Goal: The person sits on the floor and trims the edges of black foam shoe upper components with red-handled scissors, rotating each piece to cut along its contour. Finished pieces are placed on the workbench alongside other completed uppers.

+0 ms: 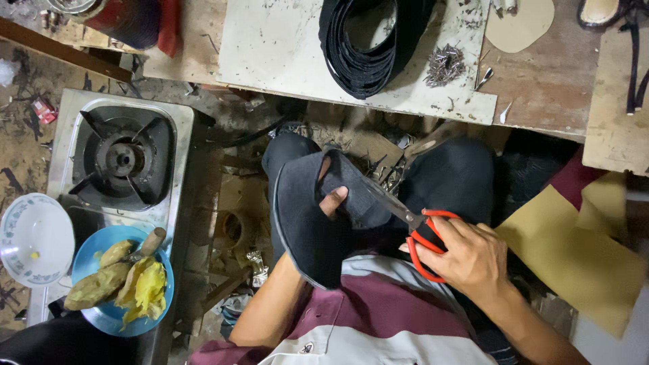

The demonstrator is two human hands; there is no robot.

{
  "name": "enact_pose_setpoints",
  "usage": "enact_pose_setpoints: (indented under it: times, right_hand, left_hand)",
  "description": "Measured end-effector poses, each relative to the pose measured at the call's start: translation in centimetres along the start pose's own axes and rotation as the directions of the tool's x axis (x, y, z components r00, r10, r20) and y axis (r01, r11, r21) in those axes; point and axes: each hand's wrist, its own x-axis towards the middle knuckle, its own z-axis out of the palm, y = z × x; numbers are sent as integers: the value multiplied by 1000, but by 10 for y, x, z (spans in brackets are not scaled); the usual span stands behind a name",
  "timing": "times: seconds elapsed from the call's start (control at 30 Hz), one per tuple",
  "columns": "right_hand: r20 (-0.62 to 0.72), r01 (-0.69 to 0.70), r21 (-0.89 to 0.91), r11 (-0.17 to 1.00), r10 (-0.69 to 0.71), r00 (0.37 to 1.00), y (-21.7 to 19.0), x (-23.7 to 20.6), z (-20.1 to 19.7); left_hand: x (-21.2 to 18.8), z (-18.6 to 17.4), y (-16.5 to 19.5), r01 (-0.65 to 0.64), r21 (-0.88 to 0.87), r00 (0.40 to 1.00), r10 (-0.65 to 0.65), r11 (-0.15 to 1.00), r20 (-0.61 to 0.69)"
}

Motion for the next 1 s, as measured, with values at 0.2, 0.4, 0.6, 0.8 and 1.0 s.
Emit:
enact_pose_setpoints:
  times: [0.2,0.4,0.6,0.8,1.0]
  right_hand:
    - [-11,-4,-21,1000,4,1000,-1,-1,2]
    - [-24,-8,-50,999,7,1000,-1,-2,6]
    - [-58,81,-82,993,-86,995,-1,3,6]
    - [-41,-110,14,994,110,993,-4,7,13]
    - [-21,-102,55,993,104,994,-2,7,13]
  left_hand:
    - [-5,0,-5,1,29,1000,-1,1000,19]
    - [-3,-1,-6,-148,176,989,147,973,19]
    - [-7,0,-12,-161,198,986,167,967,-10]
    - [-4,-7,-26,-326,478,939,336,815,68]
    - [3,-19,-39,-346,463,933,351,816,77]
